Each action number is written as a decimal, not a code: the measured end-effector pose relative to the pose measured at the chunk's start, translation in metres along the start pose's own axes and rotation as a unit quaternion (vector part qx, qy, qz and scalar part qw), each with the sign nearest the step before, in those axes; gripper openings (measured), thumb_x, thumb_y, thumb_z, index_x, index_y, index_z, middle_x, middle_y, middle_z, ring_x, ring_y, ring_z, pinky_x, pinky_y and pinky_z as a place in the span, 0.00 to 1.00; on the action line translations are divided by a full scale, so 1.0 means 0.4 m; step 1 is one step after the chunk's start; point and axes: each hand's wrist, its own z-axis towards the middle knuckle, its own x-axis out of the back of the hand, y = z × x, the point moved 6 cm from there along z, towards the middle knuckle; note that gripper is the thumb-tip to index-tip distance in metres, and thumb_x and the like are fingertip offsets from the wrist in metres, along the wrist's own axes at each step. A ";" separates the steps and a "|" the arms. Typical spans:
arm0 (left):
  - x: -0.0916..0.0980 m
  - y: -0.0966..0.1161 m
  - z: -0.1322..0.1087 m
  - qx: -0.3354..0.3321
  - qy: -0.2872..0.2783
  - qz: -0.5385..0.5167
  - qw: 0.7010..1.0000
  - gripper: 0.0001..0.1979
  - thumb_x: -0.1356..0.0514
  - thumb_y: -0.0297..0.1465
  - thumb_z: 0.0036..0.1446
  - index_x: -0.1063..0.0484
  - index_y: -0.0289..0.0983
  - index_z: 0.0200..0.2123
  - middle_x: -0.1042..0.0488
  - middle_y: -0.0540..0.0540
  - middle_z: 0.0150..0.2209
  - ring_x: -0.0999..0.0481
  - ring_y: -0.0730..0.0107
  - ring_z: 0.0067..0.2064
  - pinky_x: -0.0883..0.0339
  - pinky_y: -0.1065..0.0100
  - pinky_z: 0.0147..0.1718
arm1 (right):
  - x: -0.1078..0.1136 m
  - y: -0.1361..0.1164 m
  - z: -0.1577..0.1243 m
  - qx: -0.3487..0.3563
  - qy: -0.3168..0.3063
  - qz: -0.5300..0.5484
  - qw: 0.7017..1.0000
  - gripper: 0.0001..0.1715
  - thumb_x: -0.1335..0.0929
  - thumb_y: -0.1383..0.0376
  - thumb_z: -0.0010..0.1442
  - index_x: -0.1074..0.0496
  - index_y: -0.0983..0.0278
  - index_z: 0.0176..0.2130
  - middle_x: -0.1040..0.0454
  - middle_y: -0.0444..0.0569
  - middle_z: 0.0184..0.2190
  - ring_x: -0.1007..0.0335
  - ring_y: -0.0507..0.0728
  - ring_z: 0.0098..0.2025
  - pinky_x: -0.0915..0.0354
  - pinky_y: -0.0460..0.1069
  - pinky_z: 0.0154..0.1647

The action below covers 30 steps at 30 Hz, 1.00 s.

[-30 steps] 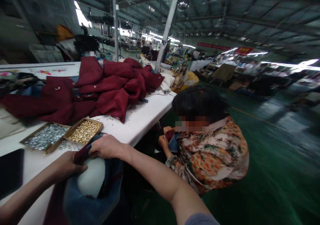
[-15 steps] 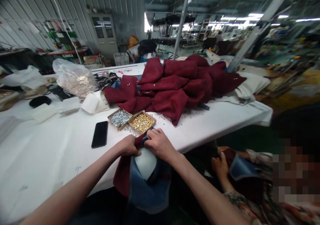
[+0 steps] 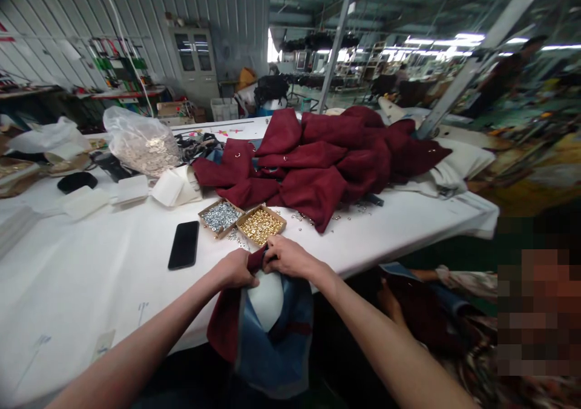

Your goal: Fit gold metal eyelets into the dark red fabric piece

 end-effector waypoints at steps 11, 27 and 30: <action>-0.004 -0.007 -0.038 -0.077 0.026 -0.039 0.996 0.16 0.24 0.36 0.52 0.17 0.39 0.43 0.17 0.46 0.39 0.18 0.57 0.40 0.35 0.66 0.38 | -0.002 -0.091 -0.045 -0.111 0.169 -0.127 0.971 0.17 0.16 0.76 0.61 0.22 0.62 0.35 0.31 0.45 0.47 0.33 0.57 0.43 0.45 0.51 0.38; -0.058 0.071 -0.165 -0.197 0.147 -0.065 0.967 0.18 0.46 0.15 0.50 0.25 0.39 0.38 0.19 0.47 0.39 0.24 0.63 0.40 0.41 0.65 0.41 | 0.041 -0.206 -0.046 0.174 -0.014 -0.298 0.938 0.13 0.26 0.78 0.72 0.21 0.62 0.39 0.18 0.46 0.38 0.25 0.62 0.46 0.36 0.58 0.54; -0.062 0.089 -0.173 -0.184 0.128 -0.040 0.974 0.21 0.45 0.15 0.56 0.21 0.42 0.44 0.17 0.47 0.43 0.19 0.61 0.45 0.38 0.66 0.43 | 0.047 -0.195 -0.073 0.139 -0.038 -0.299 0.943 0.10 0.25 0.76 0.71 0.20 0.61 0.41 0.18 0.44 0.37 0.25 0.60 0.40 0.39 0.57 0.41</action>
